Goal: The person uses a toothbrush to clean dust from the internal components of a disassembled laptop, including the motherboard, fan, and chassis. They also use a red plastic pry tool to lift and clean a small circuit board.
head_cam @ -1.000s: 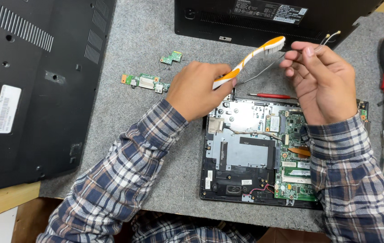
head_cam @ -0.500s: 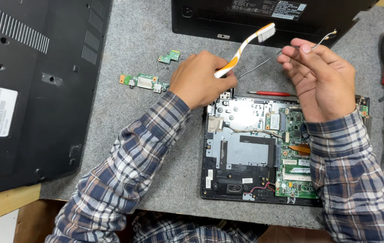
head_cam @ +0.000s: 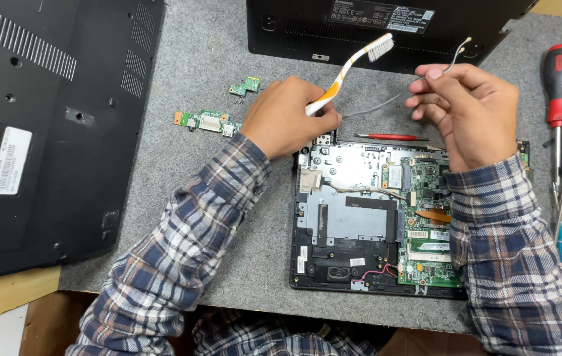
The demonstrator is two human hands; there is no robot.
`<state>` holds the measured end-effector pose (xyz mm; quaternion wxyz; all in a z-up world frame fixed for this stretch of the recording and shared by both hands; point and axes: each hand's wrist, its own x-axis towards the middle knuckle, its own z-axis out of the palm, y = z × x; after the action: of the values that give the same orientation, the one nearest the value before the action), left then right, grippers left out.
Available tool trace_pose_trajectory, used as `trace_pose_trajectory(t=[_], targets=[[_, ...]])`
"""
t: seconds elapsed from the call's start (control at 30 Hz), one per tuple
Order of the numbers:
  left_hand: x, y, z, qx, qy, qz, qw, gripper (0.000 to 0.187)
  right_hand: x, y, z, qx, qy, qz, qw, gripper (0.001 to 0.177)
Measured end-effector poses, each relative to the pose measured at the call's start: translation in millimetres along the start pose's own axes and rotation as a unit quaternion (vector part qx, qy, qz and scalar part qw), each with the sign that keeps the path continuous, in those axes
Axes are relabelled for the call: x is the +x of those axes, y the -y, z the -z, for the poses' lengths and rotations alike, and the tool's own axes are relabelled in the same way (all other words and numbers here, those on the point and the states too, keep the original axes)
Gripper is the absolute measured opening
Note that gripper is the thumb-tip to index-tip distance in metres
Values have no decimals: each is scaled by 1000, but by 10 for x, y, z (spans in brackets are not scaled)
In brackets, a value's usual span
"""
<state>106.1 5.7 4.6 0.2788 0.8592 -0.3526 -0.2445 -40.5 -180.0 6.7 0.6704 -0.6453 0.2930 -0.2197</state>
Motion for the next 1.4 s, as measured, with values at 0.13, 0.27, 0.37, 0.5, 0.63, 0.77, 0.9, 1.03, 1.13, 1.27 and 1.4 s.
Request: trace_pose_trajectory(t=[0.13, 0.27, 0.37, 0.5, 0.63, 0.77, 0.9, 1.03, 1.13, 1.27, 1.4], targets=[[7, 198, 121, -36, 65, -128, 989, 17, 105, -64, 200, -162, 45, 75, 983, 10], [-48, 185, 128, 46, 41, -112, 992, 19, 150, -46, 317, -215, 37, 33, 975, 12], [-81, 117, 82, 62, 28, -79, 995, 17, 159, -37, 353, -254, 31, 42, 966, 19], [-155, -10, 58, 77, 30, -12, 997, 19, 160, -41, 366, -299, 26, 54, 952, 17], [-121, 86, 24, 81, 11, -36, 996, 23, 160, -45, 384, -294, 35, 77, 952, 14], [-38, 239, 39, 19, 26, -122, 992, 13, 130, -5, 427, -246, 46, 84, 964, 18], [41, 306, 68, -39, 39, -163, 985, 10, 167, 73, 549, -178, 86, 42, 979, 12], [37, 304, 62, -54, 31, -162, 985, 11, 200, 62, 578, -295, 125, 13, 947, 17], [27, 287, 63, -48, 32, -144, 988, 14, 152, 35, 511, -449, 106, 95, 882, 19], [44, 329, 18, -17, 3, -164, 986, 27, 113, 19, 451, -530, 79, 177, 826, 6], [-26, 290, 61, -8, -21, -186, 982, 40, 207, -110, 530, -527, 83, 224, 816, 8]])
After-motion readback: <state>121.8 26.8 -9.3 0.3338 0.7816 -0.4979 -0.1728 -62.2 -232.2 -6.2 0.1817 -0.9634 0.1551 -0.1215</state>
